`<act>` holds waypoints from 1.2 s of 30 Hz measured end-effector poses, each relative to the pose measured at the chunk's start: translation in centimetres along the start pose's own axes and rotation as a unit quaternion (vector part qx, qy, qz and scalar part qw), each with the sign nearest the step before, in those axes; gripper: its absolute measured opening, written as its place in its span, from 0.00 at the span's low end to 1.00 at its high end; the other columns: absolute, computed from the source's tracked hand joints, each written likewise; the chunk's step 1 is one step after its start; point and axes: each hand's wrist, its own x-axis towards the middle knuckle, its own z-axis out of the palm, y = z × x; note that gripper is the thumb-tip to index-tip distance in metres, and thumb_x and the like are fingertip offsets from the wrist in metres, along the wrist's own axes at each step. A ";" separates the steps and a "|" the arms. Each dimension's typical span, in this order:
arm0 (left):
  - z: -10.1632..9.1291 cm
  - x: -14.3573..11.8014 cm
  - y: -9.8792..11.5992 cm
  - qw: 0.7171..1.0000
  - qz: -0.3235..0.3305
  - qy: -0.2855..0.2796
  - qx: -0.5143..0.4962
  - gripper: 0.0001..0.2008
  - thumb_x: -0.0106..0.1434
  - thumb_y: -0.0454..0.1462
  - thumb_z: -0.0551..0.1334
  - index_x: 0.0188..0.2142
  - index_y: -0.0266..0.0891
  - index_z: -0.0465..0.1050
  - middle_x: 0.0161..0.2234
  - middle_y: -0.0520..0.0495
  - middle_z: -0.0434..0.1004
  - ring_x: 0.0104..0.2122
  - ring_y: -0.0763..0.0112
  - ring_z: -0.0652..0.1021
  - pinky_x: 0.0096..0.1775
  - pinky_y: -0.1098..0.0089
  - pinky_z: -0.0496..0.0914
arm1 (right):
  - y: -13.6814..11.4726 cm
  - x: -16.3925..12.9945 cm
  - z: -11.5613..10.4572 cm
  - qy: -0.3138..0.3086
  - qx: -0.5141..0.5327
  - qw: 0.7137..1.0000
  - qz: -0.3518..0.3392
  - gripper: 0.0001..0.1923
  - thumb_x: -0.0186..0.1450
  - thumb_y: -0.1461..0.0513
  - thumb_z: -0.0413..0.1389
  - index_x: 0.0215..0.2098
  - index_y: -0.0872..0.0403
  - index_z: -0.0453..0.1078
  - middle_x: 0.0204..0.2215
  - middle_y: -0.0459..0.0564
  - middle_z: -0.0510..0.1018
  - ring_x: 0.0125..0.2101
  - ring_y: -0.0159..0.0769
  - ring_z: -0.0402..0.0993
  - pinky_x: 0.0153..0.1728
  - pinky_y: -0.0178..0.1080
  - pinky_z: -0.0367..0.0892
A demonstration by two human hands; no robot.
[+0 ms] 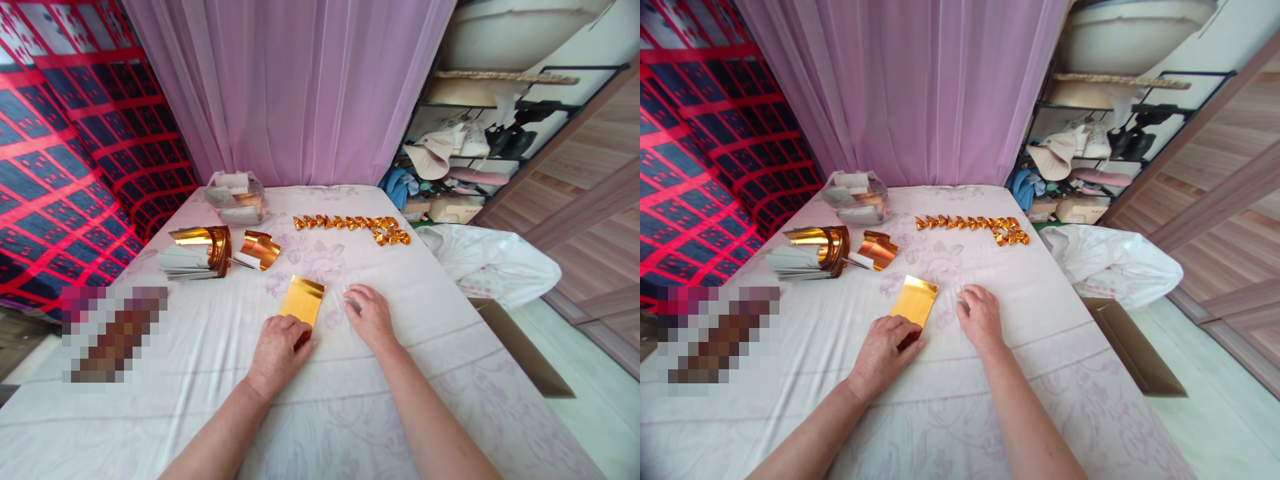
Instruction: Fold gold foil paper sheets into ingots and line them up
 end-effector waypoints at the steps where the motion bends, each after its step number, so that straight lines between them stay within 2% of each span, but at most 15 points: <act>1: 0.0 0.0 0.0 1.000 0.001 0.000 0.001 0.06 0.62 0.40 0.64 0.38 0.43 0.77 0.34 0.48 0.78 0.37 0.62 0.76 0.42 0.60 0.66 | 0.0 0.0 0.0 0.000 -0.001 1.000 0.000 0.10 0.61 0.63 0.54 0.36 0.50 0.77 0.43 0.51 0.79 0.46 0.42 0.73 0.52 0.45 0.64; 10: 0.0 0.0 -0.1 1.000 0.011 0.013 -0.006 0.06 0.63 0.40 0.62 0.36 0.44 0.77 0.33 0.48 0.78 0.36 0.63 0.76 0.41 0.60 0.66 | -0.4 -0.1 -0.2 -0.002 -0.030 0.999 -0.014 0.10 0.62 0.64 0.53 0.37 0.50 0.76 0.44 0.51 0.78 0.47 0.42 0.72 0.51 0.45 0.63; 20: -0.1 0.1 -0.2 1.000 0.010 -0.001 -0.010 0.06 0.63 0.40 0.63 0.37 0.43 0.77 0.34 0.48 0.78 0.37 0.61 0.76 0.42 0.60 0.66 | -1.1 -0.1 -0.6 -0.019 -0.093 0.995 -0.035 0.09 0.62 0.66 0.55 0.38 0.50 0.76 0.44 0.50 0.79 0.51 0.46 0.68 0.52 0.46 0.58; 26: -0.1 0.1 -0.3 1.000 0.017 0.003 -0.008 0.06 0.62 0.41 0.64 0.38 0.43 0.77 0.34 0.48 0.78 0.37 0.62 0.76 0.42 0.60 0.66 | -1.4 0.0 -0.9 -0.026 -0.090 0.995 -0.034 0.10 0.64 0.65 0.52 0.38 0.50 0.75 0.44 0.50 0.79 0.44 0.41 0.71 0.51 0.45 0.56; 36: -0.3 0.0 -0.5 0.999 0.034 0.005 -0.015 0.08 0.59 0.41 0.66 0.38 0.44 0.78 0.36 0.47 0.79 0.37 0.62 0.77 0.44 0.59 0.67 | -1.2 0.0 -0.7 -0.016 -0.101 0.994 -0.044 0.11 0.63 0.65 0.51 0.38 0.50 0.75 0.43 0.50 0.79 0.44 0.40 0.71 0.49 0.42 0.58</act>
